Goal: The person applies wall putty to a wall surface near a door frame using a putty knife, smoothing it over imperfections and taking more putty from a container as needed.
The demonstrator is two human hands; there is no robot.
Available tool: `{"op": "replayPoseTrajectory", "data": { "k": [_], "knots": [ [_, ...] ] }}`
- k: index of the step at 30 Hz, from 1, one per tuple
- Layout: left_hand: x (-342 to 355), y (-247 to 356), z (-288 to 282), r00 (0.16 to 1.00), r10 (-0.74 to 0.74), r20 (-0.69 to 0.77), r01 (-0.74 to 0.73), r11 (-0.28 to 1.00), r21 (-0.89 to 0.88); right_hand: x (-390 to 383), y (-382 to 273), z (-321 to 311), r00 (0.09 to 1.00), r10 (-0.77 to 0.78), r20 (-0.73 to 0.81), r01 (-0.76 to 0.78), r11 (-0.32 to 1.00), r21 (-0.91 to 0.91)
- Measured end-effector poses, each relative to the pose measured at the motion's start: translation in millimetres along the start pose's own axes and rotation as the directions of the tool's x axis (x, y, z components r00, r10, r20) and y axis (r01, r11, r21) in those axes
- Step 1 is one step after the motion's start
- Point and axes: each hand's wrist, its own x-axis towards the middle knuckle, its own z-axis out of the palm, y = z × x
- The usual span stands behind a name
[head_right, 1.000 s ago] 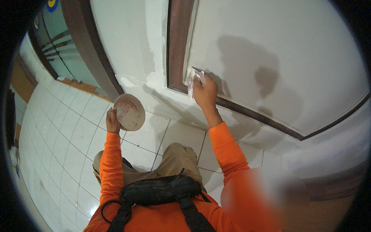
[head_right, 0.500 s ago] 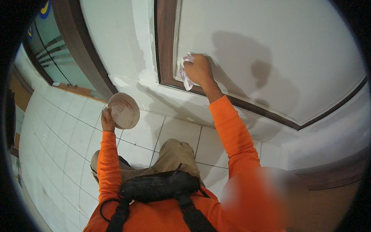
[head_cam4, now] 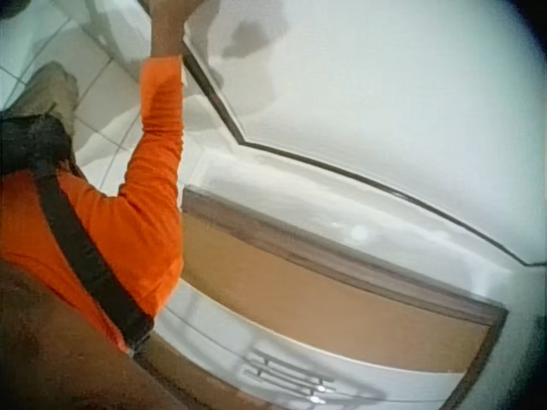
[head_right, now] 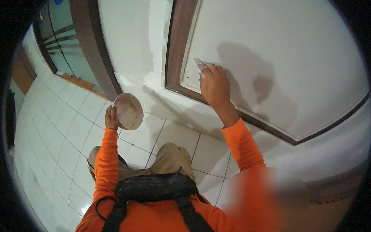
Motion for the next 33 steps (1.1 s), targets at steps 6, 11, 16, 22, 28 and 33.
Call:
{"op": "replayPoseTrajectory", "data": {
  "k": [6,11,16,22,28,33],
  "knots": [
    [1.0,15.9,3.2,0.999,-0.027,-0.029,0.027,1.0,-0.002,40.1,-6.3,-14.4,0.96,-0.279,0.016,0.257,0.859,-0.444],
    [3.4,11.2,-4.9,0.999,-0.017,-0.047,0.015,0.999,-0.034,74.3,-15.2,-18.2,0.931,-0.363,-0.039,0.289,0.798,-0.529],
    [1.1,19.8,-5.1,0.999,-0.015,-0.039,0.014,1.0,-0.013,34.3,-1.7,29.5,0.95,-0.306,0.067,0.299,0.818,-0.491],
    [3.0,24.8,-7.8,0.997,-0.068,-0.035,0.065,0.996,-0.059,-49.7,8.3,88.7,0.913,-0.222,0.341,0.358,0.838,-0.412],
    [2.9,23.2,-10.2,0.995,-0.086,-0.057,0.085,0.996,-0.028,-30.5,-2.7,56.7,0.932,-0.197,0.303,0.31,0.866,-0.391],
    [1.1,23.3,-9.3,0.996,-0.085,-0.032,0.085,0.996,-0.019,19.4,-0.2,18.6,0.939,-0.304,0.16,0.34,0.759,-0.555]
  ]
}}
